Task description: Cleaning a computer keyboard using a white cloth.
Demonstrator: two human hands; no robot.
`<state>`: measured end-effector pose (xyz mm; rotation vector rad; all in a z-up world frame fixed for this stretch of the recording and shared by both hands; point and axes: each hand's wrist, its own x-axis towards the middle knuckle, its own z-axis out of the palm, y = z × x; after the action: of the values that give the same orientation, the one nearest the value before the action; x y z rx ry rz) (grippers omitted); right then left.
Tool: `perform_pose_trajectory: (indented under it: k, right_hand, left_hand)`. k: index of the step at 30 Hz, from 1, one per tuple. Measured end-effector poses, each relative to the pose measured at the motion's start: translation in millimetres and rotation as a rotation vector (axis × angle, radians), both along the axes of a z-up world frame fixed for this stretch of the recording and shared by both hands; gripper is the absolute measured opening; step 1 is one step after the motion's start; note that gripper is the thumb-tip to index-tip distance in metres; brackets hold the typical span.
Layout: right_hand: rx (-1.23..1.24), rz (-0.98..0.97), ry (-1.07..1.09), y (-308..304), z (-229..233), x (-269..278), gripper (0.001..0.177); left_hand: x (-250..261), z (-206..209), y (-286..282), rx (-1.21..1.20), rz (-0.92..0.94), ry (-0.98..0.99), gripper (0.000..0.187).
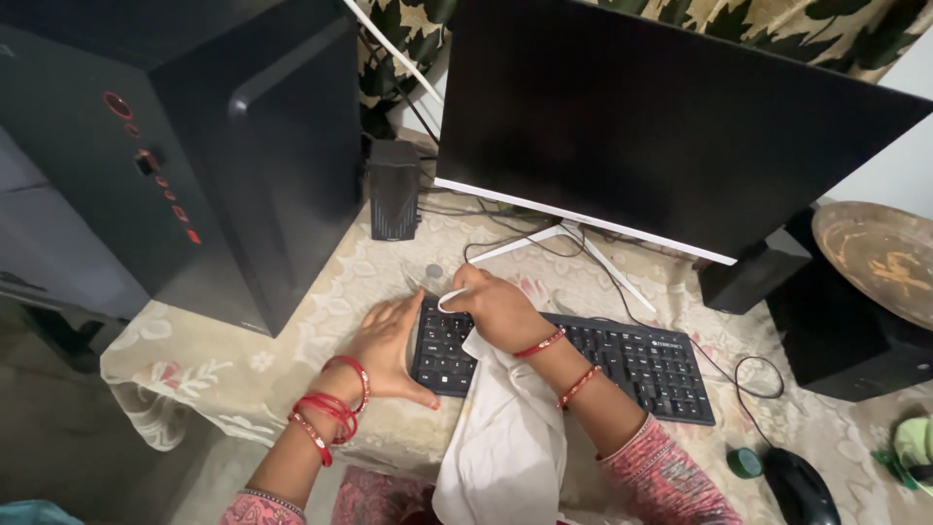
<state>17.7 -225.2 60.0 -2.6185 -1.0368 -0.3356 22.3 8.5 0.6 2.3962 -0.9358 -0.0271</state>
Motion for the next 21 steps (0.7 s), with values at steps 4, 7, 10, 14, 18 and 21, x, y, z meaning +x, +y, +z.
perform_pose_trajectory:
  k: [4,7,10,14,18,21]
  right_hand:
    - [0.036,0.048,0.010,1.2,1.6,-1.6,0.041]
    - [0.025,0.006,-0.012,3.7,2.2,-1.3,0.038]
    - [-0.009,0.033,-0.093,7.6,5.7,-0.1,0.039]
    - [-0.008,0.022,-0.064,6.3,2.8,6.2,0.041]
    - [0.010,0.038,-0.079,7.5,0.7,9.1,0.036]
    - [0.038,0.030,-0.099,8.8,-1.4,8.8,0.036]
  left_hand:
    - [0.6,2.2,0.4,0.021,0.003,0.042,0.159]
    - [-0.6,0.7,0.4,0.002,0.004,0.013,0.158]
    - [0.1,2.8,0.8,0.030,0.007,0.057,0.157]
    - [-0.4,2.5,0.4,0.034,0.007,0.060,0.158]
    - [1.9,1.6,0.2,0.029,0.005,0.055,0.157]
    - [0.2,-0.8,0.5,0.015,0.001,0.054,0.157]
